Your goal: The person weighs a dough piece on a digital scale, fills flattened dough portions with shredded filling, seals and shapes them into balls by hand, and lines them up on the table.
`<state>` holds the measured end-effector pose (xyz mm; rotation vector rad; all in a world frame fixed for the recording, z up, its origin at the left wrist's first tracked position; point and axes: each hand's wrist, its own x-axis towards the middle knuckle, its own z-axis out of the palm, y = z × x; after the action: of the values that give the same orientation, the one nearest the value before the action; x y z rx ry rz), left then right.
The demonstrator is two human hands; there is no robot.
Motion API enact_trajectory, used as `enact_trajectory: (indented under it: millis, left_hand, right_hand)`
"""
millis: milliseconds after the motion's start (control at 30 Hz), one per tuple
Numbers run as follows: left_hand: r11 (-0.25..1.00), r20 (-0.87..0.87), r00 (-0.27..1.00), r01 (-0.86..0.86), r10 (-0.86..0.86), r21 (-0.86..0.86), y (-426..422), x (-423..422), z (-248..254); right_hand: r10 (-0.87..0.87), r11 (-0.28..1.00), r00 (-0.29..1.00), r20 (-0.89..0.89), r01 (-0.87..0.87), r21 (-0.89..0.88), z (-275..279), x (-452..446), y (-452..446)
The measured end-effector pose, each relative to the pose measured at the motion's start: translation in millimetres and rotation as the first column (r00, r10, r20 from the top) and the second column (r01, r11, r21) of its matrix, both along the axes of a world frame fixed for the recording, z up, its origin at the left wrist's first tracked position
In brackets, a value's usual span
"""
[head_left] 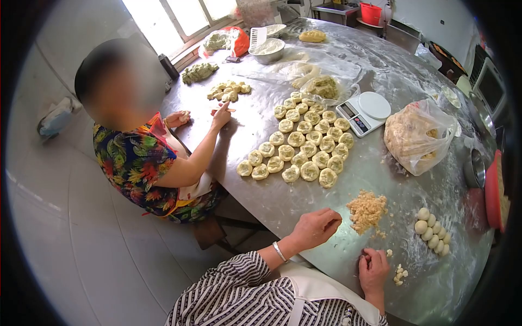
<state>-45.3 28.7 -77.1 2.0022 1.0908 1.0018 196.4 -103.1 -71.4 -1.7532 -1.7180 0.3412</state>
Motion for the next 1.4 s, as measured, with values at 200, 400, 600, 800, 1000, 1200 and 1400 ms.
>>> enact_trajectory:
  millis: [200,400,600,800,1000,1200,1400]
  left_hand:
    - [0.993,0.136,0.990,-0.030,0.045,-0.114,-4.0,-2.5,3.8]
    - [0.958,0.130,0.949,-0.287,0.287,-0.022,6.7,-58.6,20.4]
    - [0.743,0.102,0.753,-0.658,0.650,0.124,38.4,-148.8,26.3]
    - [0.592,0.156,0.601,-0.799,0.784,0.103,51.0,-206.8,1.5]
    - [0.522,0.041,0.533,-0.839,0.845,0.150,57.9,-227.2,-11.3]
    - [0.594,0.097,0.595,-0.748,0.798,-0.296,71.6,-231.5,-15.9]
    - [0.632,0.070,0.643,-0.719,0.763,-0.289,84.3,-240.4,-28.9]
  right_hand:
    - [0.004,1.000,1.000,0.005,-0.004,0.023,-1.0,-0.1,-0.3]
    - [0.010,1.000,1.000,0.009,-0.010,0.022,-2.7,1.6,-0.8]
    - [0.016,1.000,1.000,-0.002,-0.016,0.023,-1.9,2.1,-1.2]
    - [0.024,0.999,1.000,0.006,-0.024,0.038,-4.9,2.7,-1.3]
    - [0.018,0.999,1.000,0.015,-0.018,0.037,-5.1,2.1,0.2]
    - [0.007,1.000,1.000,0.015,-0.008,0.026,-5.4,1.4,-0.1]
    - [0.008,1.000,1.000,0.024,-0.008,0.019,-3.6,1.3,0.3]
